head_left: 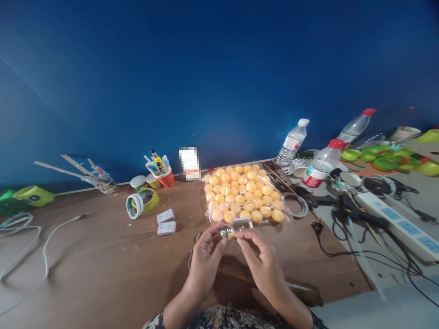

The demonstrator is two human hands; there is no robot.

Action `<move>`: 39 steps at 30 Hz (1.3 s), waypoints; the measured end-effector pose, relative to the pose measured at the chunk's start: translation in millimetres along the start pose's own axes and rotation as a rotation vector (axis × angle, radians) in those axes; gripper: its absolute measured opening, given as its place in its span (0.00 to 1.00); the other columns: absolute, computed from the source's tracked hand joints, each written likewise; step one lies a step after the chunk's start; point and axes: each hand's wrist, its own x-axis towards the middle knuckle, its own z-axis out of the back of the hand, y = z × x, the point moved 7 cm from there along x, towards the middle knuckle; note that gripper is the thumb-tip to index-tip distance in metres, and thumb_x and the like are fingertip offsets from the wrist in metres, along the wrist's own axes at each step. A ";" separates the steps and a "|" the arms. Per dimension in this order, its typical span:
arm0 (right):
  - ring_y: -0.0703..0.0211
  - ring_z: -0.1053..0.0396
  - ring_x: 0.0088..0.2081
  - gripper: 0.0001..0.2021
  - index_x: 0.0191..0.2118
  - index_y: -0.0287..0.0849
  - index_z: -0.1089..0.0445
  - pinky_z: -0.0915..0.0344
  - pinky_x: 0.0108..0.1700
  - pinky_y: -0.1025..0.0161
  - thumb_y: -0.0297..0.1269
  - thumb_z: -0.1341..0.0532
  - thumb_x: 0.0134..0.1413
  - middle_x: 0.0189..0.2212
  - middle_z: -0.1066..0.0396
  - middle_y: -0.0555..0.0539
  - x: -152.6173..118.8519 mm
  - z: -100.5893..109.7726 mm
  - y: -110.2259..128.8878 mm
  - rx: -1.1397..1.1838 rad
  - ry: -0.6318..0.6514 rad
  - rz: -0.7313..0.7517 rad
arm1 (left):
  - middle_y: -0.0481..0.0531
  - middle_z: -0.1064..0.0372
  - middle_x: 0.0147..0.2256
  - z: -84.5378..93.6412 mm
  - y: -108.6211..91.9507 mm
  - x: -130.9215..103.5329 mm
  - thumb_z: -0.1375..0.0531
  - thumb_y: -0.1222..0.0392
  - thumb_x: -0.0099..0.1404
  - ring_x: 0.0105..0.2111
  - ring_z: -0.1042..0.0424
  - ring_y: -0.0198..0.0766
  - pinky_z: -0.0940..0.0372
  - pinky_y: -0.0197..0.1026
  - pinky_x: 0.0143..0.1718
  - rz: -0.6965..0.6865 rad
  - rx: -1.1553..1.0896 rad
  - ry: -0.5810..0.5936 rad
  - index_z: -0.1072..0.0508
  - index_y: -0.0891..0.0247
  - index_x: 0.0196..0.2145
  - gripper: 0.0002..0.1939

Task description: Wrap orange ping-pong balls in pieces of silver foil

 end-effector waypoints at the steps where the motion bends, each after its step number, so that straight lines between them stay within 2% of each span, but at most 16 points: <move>1: 0.54 0.28 0.38 0.07 0.37 0.45 0.28 0.33 0.42 0.62 0.37 0.43 0.60 0.35 0.25 0.46 -0.4 0.0 -2.1 0.005 -0.006 -0.027 | 0.57 0.24 0.45 0.5 0.0 0.0 0.35 0.58 0.57 0.46 0.26 0.44 0.32 0.42 0.46 0.001 0.005 -0.007 0.27 0.62 0.46 0.19; 5: 0.54 0.28 0.35 0.07 0.36 0.44 0.29 0.33 0.37 0.63 0.40 0.42 0.59 0.33 0.26 0.46 -2.7 -1.9 -5.9 0.031 -0.007 -0.103 | 0.56 0.23 0.43 0.0 -0.2 -0.1 0.33 0.59 0.55 0.43 0.25 0.44 0.31 0.40 0.43 0.014 -0.005 -0.010 0.27 0.62 0.44 0.18; 10: 0.54 0.31 0.36 0.08 0.30 0.45 0.29 0.34 0.37 0.63 0.41 0.40 0.56 0.32 0.30 0.47 -0.4 -3.2 -0.4 0.077 -0.010 -0.097 | 0.55 0.23 0.40 -4.5 -6.3 -0.5 0.33 0.60 0.54 0.42 0.25 0.43 0.32 0.41 0.44 -0.016 -0.030 0.016 0.27 0.62 0.40 0.16; 13: 0.54 0.33 0.37 0.08 0.27 0.44 0.29 0.35 0.37 0.63 0.41 0.36 0.52 0.32 0.32 0.47 0.7 -8.4 -5.0 0.197 0.015 -0.155 | 0.55 0.23 0.40 -7.4 -8.5 -1.4 0.33 0.61 0.54 0.42 0.25 0.43 0.31 0.42 0.44 -0.007 -0.037 0.029 0.28 0.62 0.40 0.15; 17: 0.58 0.34 0.33 0.08 0.29 0.44 0.30 0.36 0.38 0.64 0.41 0.34 0.50 0.28 0.31 0.51 -2.4 -18.9 -18.6 0.441 0.044 -0.281 | 0.54 0.23 0.39 -8.5 -10.0 -2.3 0.33 0.62 0.53 0.42 0.24 0.43 0.31 0.41 0.44 -0.004 -0.039 0.021 0.28 0.62 0.40 0.15; 22: 0.59 0.34 0.34 0.07 0.30 0.44 0.30 0.37 0.41 0.62 0.40 0.34 0.51 0.29 0.30 0.52 -4.9 -24.9 -27.6 0.578 0.051 -0.324 | 0.54 0.23 0.39 -8.4 -7.6 -3.1 0.34 0.63 0.55 0.42 0.24 0.41 0.31 0.39 0.43 -0.003 -0.037 0.032 0.29 0.61 0.42 0.16; 26: 0.58 0.33 0.33 0.10 0.29 0.43 0.31 0.36 0.41 0.61 0.43 0.34 0.50 0.28 0.30 0.51 -5.2 -25.4 -28.8 0.589 0.053 -0.350 | 0.55 0.23 0.40 -8.7 -6.3 -3.1 0.34 0.63 0.55 0.43 0.25 0.42 0.31 0.40 0.43 -0.002 -0.032 0.046 0.29 0.61 0.42 0.16; 30: 0.59 0.35 0.30 0.12 0.28 0.42 0.31 0.36 0.36 0.63 0.45 0.33 0.47 0.25 0.32 0.52 -5.1 -23.3 -27.9 0.559 0.030 -0.381 | 0.54 0.23 0.39 -8.3 -6.2 -2.1 0.34 0.64 0.54 0.42 0.24 0.43 0.31 0.40 0.43 -0.013 -0.026 0.039 0.29 0.61 0.41 0.16; 39: 0.62 0.39 0.28 0.11 0.27 0.42 0.32 0.40 0.33 0.66 0.43 0.34 0.48 0.24 0.35 0.53 -4.3 -19.6 -21.7 0.509 0.022 -0.372 | 0.54 0.24 0.41 -8.0 -5.3 -2.6 0.35 0.65 0.55 0.43 0.25 0.42 0.31 0.40 0.45 -0.032 -0.003 0.041 0.28 0.61 0.42 0.15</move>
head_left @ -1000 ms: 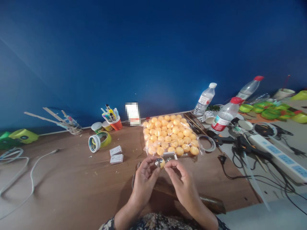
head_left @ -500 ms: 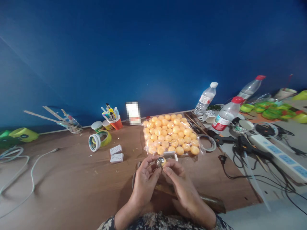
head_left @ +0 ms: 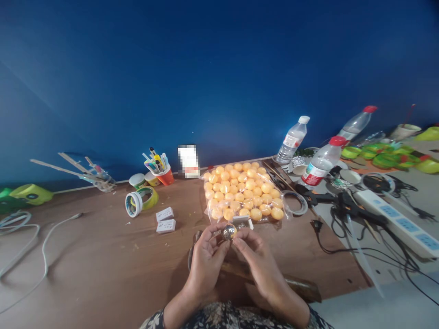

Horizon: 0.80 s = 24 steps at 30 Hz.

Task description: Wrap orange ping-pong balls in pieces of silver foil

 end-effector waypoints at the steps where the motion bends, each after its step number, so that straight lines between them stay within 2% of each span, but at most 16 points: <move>1: 0.62 0.39 0.29 0.11 0.27 0.42 0.32 0.40 0.33 0.66 0.43 0.34 0.48 0.24 0.35 0.53 -0.2 0.0 0.6 -0.006 0.000 0.004 | 0.54 0.24 0.41 0.1 0.1 0.1 0.35 0.65 0.55 0.43 0.25 0.42 0.32 0.40 0.45 0.000 -0.001 0.001 0.28 0.61 0.42 0.15; 10: 0.60 0.36 0.32 0.11 0.29 0.42 0.32 0.37 0.37 0.64 0.43 0.34 0.50 0.27 0.33 0.52 0.3 -1.4 -1.1 -0.002 0.024 0.001 | 0.53 0.24 0.41 0.2 -2.1 0.5 0.35 0.66 0.55 0.43 0.25 0.41 0.32 0.40 0.45 0.005 0.006 -0.013 0.28 0.61 0.42 0.15; 24: 0.61 0.39 0.31 0.12 0.28 0.42 0.32 0.40 0.36 0.64 0.45 0.34 0.50 0.26 0.34 0.52 0.6 -1.5 -7.2 0.054 0.027 -0.034 | 0.52 0.24 0.41 -1.0 0.5 0.8 0.37 0.67 0.57 0.43 0.25 0.38 0.32 0.38 0.46 -0.010 0.002 0.034 0.29 0.61 0.43 0.14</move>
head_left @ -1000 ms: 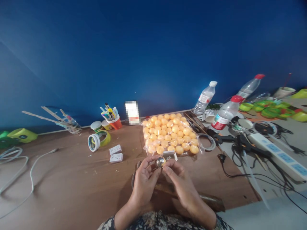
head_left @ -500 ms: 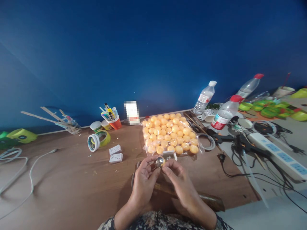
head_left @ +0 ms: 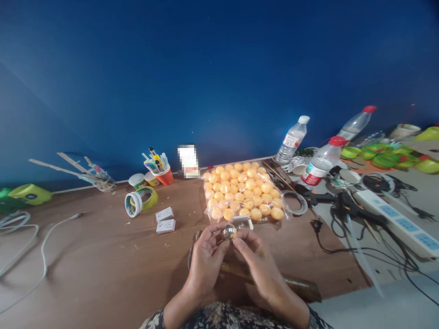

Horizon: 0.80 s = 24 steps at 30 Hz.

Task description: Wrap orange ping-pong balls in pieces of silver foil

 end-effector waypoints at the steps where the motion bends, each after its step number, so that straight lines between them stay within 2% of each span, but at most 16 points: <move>1: 0.61 0.39 0.31 0.12 0.28 0.42 0.32 0.40 0.36 0.64 0.45 0.34 0.50 0.26 0.34 0.52 -0.2 -0.1 0.1 -0.005 0.002 0.002 | 0.52 0.24 0.41 -0.1 -0.3 0.2 0.37 0.67 0.57 0.43 0.25 0.38 0.32 0.38 0.46 -0.003 0.003 0.000 0.29 0.62 0.43 0.14; 12: 0.59 0.37 0.33 0.11 0.30 0.43 0.33 0.39 0.39 0.62 0.44 0.35 0.52 0.28 0.33 0.51 -1.8 0.4 -4.4 0.014 0.015 -0.005 | 0.51 0.24 0.42 1.4 1.7 -1.2 0.38 0.68 0.59 0.44 0.25 0.37 0.32 0.35 0.45 0.004 0.002 0.015 0.30 0.60 0.44 0.15; 24: 0.60 0.37 0.32 0.11 0.29 0.42 0.32 0.39 0.38 0.63 0.44 0.34 0.51 0.27 0.32 0.52 -2.7 -2.2 -1.8 0.021 0.005 -0.010 | 0.53 0.24 0.44 0.2 0.0 -0.2 0.38 0.67 0.58 0.45 0.26 0.39 0.32 0.37 0.46 -0.028 0.019 0.011 0.29 0.61 0.46 0.17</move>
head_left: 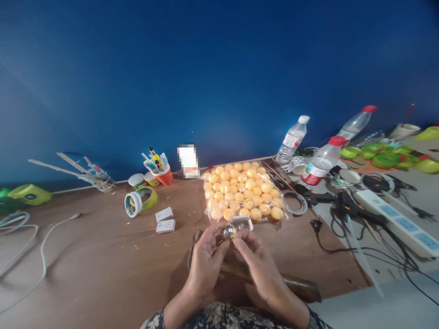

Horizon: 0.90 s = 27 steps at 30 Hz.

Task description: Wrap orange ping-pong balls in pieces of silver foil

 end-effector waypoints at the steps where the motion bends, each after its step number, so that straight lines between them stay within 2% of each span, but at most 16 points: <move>1: 0.60 0.36 0.32 0.11 0.29 0.42 0.32 0.39 0.38 0.62 0.44 0.34 0.51 0.27 0.32 0.52 -0.3 -0.5 0.5 0.010 -0.003 0.000 | 0.53 0.25 0.45 0.2 -1.3 -0.2 0.38 0.67 0.58 0.45 0.26 0.39 0.32 0.38 0.47 -0.015 0.018 -0.001 0.29 0.61 0.46 0.17; 6: 0.58 0.35 0.33 0.11 0.30 0.43 0.32 0.37 0.41 0.60 0.45 0.34 0.51 0.28 0.32 0.51 -0.6 -1.0 2.0 0.041 -0.011 0.005 | 0.53 0.25 0.46 1.0 -3.8 -1.9 0.38 0.67 0.58 0.46 0.26 0.40 0.32 0.39 0.48 -0.053 0.068 -0.002 0.28 0.61 0.45 0.16; 17: 0.58 0.36 0.34 0.10 0.30 0.43 0.33 0.37 0.40 0.61 0.43 0.36 0.53 0.28 0.32 0.50 0.1 0.2 3.6 0.019 0.029 0.021 | 0.55 0.24 0.45 -0.2 -3.9 -0.6 0.38 0.66 0.58 0.46 0.25 0.42 0.31 0.42 0.48 -0.029 0.066 -0.017 0.28 0.62 0.46 0.17; 27: 0.60 0.38 0.31 0.11 0.28 0.42 0.32 0.39 0.37 0.64 0.43 0.34 0.51 0.26 0.34 0.52 0.5 2.0 8.4 -0.034 0.017 0.029 | 0.56 0.24 0.45 0.5 -4.2 -1.0 0.38 0.66 0.58 0.45 0.25 0.42 0.31 0.42 0.47 -0.029 0.094 -0.009 0.27 0.62 0.46 0.16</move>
